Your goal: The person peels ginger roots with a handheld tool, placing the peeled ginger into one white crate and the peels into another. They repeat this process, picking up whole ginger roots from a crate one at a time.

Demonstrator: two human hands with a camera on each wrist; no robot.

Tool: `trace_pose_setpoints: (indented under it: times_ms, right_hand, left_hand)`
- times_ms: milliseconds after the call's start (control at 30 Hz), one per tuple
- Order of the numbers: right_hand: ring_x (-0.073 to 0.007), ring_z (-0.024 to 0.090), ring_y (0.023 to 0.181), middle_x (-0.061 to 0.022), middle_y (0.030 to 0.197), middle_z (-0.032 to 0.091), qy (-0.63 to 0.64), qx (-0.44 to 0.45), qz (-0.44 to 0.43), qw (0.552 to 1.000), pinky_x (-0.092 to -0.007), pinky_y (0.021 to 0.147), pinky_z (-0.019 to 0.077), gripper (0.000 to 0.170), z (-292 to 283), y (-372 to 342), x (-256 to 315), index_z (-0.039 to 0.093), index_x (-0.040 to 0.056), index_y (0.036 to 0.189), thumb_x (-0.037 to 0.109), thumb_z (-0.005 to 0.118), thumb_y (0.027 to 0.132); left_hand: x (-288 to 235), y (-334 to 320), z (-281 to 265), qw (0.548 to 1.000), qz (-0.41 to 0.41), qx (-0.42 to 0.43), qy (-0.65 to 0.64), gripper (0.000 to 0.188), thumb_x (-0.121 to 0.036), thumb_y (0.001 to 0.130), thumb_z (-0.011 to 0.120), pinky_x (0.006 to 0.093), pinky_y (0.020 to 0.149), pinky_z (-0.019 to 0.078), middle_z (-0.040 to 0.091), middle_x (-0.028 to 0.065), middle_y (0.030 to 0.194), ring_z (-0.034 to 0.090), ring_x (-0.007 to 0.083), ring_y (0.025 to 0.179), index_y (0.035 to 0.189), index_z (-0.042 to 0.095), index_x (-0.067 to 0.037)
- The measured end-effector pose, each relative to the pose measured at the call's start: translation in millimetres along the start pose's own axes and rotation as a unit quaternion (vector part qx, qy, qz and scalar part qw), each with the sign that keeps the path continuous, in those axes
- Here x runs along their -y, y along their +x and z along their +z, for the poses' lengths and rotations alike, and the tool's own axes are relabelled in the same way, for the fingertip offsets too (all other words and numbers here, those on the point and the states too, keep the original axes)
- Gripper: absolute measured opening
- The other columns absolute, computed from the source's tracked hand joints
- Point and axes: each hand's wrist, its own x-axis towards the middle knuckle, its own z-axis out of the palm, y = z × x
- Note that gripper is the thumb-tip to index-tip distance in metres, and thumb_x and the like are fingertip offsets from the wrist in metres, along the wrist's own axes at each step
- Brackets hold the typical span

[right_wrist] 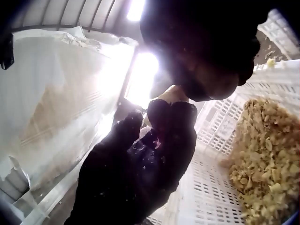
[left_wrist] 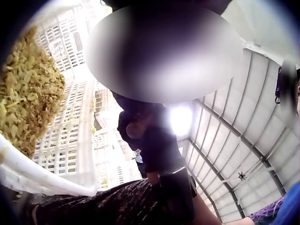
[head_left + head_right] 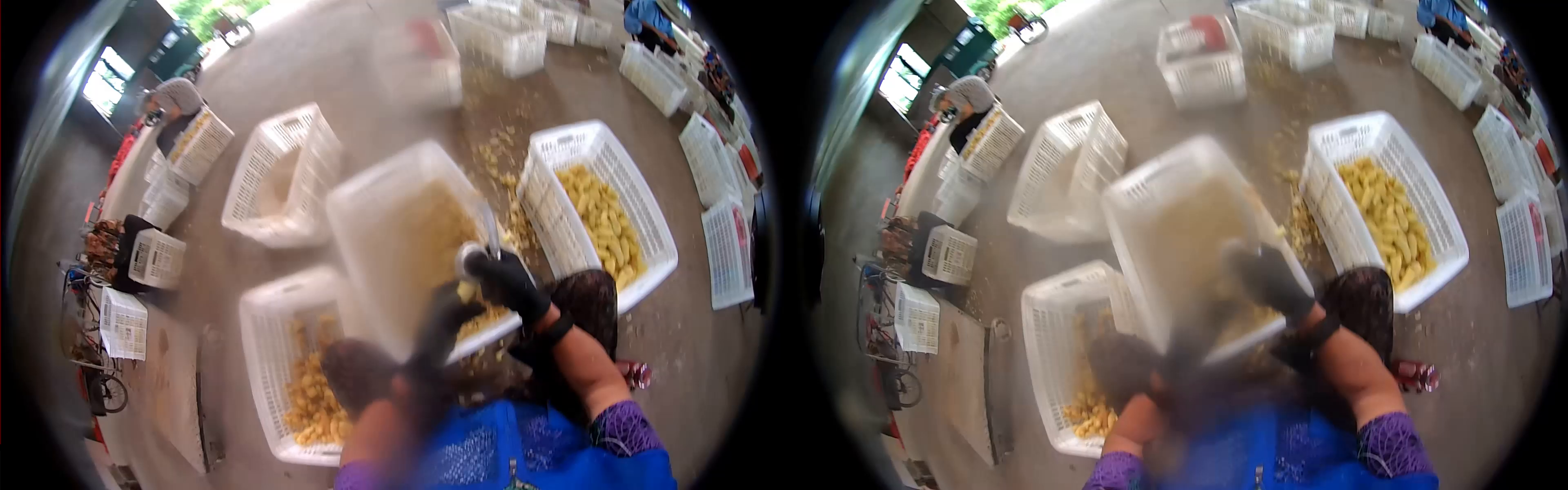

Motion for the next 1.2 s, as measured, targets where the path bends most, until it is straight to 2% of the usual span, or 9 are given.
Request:
trace_pose_setpoints:
  times_ms: [100,133,167,233,267,333,533,767,1200]
  right_hand:
    - [-0.0231,0.063,0.077,-0.0085,0.087,0.066,0.115,-0.021,-0.009,0.993,-0.0351,0.066,0.0498,0.015,-1,-4,4,0.064,0.0052,0.095,0.008,0.054,0.085]
    - [-0.0241,0.063,0.072,-0.0086,0.082,0.065,-0.108,-0.023,-0.110,0.988,-0.0345,0.061,0.0496,0.014,-6,-1,11,0.063,0.0065,0.095,0.009,0.055,0.083]
    - [-0.0082,0.051,0.046,-0.0013,0.063,0.056,0.016,-0.051,-0.016,0.998,-0.0201,0.039,0.0351,0.014,9,4,-24,0.061,0.0091,0.091,0.021,0.062,0.085]
    - [-0.0077,0.050,0.045,0.0000,0.062,0.054,-0.267,-0.170,-0.374,0.872,-0.0198,0.038,0.0337,0.012,-6,18,-24,0.061,0.0095,0.090,0.020,0.062,0.085]
    - [-0.0077,0.050,0.045,0.0000,0.062,0.054,-0.266,-0.168,-0.371,0.874,-0.0198,0.038,0.0337,0.012,-10,13,-17,0.061,0.0095,0.090,0.020,0.062,0.085]
    - [-0.0062,0.048,0.044,0.0016,0.063,0.053,0.115,-0.064,-0.096,0.987,-0.0194,0.038,0.0334,0.013,-18,4,0,0.060,0.0091,0.091,0.019,0.063,0.084]
    - [-0.0041,0.047,0.044,0.0043,0.063,0.052,0.234,-0.053,0.008,0.971,-0.0182,0.038,0.0329,0.014,-8,3,-9,0.060,0.0086,0.092,0.020,0.063,0.085]
    - [-0.0046,0.049,0.045,0.0036,0.062,0.053,0.166,-0.058,-0.036,0.984,-0.0180,0.038,0.0336,0.014,-4,2,-7,0.063,0.0067,0.088,0.020,0.062,0.084]
    - [-0.0047,0.047,0.044,0.0043,0.058,0.052,0.187,-0.079,0.114,0.972,-0.0187,0.039,0.0333,0.015,1,-2,3,0.064,0.0080,0.087,0.022,0.065,0.082]
  left_hand:
    - [3,-8,-8,0.995,0.032,0.050,0.080,0.055,-0.016,0.087,0.059,0.0395,0.094,0.0462,0.046,0.0153,0.119,0.052,0.0277,0.112,0.131,0.032,0.003]
    - [-9,-14,-1,0.884,0.165,0.089,0.429,0.066,-0.015,0.081,0.068,0.0403,0.097,0.0440,0.044,0.0163,0.122,0.049,0.0293,0.116,0.133,0.031,0.002]
    - [1,-12,2,0.995,0.045,0.040,0.077,0.074,-0.025,0.070,0.079,0.0418,0.096,0.0412,0.044,0.0177,0.122,0.049,0.0307,0.115,0.128,0.041,0.001]
    - [-5,-16,4,0.976,0.089,0.047,0.192,0.073,-0.028,0.068,0.079,0.0422,0.096,0.0409,0.045,0.0177,0.121,0.049,0.0311,0.114,0.125,0.043,0.001]
    - [-7,-17,4,0.967,0.104,0.049,0.229,0.073,-0.029,0.068,0.079,0.0424,0.095,0.0407,0.045,0.0177,0.121,0.049,0.0312,0.114,0.124,0.044,0.001]
    - [-9,-17,1,0.956,0.121,0.052,0.261,0.072,-0.031,0.067,0.079,0.0427,0.095,0.0404,0.046,0.0178,0.120,0.049,0.0316,0.113,0.121,0.045,0.000]
    - [-10,-17,3,0.925,0.174,0.062,0.333,0.069,-0.038,0.063,0.080,0.0438,0.093,0.0393,0.048,0.0179,0.117,0.049,0.0326,0.110,0.114,0.051,-0.001]
    - [-13,-19,2,0.895,0.224,0.064,0.380,0.068,-0.046,0.059,0.080,0.0451,0.091,0.0381,0.050,0.0180,0.113,0.050,0.0338,0.106,0.106,0.057,-0.002]
    - [-8,-12,2,0.920,0.204,0.030,0.334,0.077,-0.050,0.054,0.081,0.0424,0.079,0.0432,0.053,0.0176,0.104,0.056,0.0317,0.091,0.108,0.057,0.000]
